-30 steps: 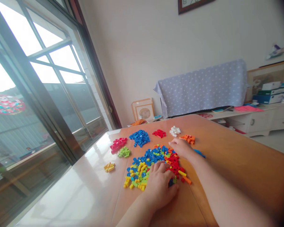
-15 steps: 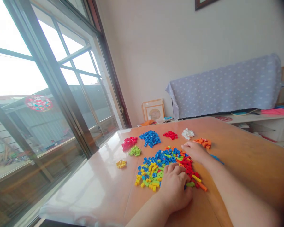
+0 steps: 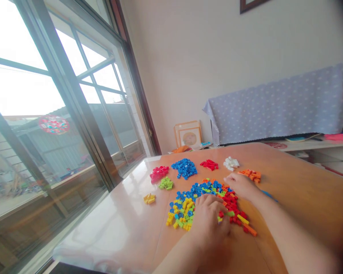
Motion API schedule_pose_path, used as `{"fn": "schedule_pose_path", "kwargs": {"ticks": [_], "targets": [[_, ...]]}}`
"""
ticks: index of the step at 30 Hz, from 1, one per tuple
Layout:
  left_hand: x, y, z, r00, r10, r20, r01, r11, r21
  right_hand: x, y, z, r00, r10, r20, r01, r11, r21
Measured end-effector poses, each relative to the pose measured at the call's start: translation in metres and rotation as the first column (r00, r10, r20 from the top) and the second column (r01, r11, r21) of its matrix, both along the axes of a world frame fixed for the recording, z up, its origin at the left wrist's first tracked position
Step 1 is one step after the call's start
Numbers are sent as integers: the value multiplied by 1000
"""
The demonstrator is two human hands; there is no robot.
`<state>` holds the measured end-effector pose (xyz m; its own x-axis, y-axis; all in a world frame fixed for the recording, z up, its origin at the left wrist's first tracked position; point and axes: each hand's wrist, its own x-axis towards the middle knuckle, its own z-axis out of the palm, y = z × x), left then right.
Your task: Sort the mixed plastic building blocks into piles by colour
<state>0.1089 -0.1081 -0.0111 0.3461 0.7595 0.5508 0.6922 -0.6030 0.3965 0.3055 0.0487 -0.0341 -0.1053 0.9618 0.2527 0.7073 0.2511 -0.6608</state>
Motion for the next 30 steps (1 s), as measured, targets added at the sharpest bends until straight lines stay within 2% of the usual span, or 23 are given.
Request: {"fn": "schedule_pose_path", "kwargs": {"ticks": [3,6,8,10,12,14,17,22,25,30], "targets": [[-30,13,11,988,145,55,-146,989,16,1,2,-1,1000,5,9,-5,1000,3],[-74,30,16,933,359,23,-360,933,28,1,3,-1,1000,9,11,-9,1000,18],[-107,42,16,864,504,-21,-503,864,32,1,4,-2,1000,7,6,-7,1000,26],[-136,53,14,755,651,-72,-652,758,19,0,4,-3,1000,9,1,-9,999,31],[-160,61,12,677,725,-124,-729,684,17,0,4,-4,1000,13,-3,-13,999,38],[-175,67,11,639,748,-179,-759,651,15,0,5,-5,1000,18,-6,-17,999,41],[-185,70,9,599,762,-247,-780,625,34,-1,6,-5,999,27,-35,-26,999,39],[-181,70,5,536,783,-315,-806,586,83,-1,6,0,995,32,-99,-30,999,17],[-178,68,3,530,778,-337,-801,590,102,-2,4,1,995,10,-98,-8,1000,13],[-172,66,2,541,734,-409,-788,613,59,-1,4,-2,998,-9,-60,12,999,41]]}}
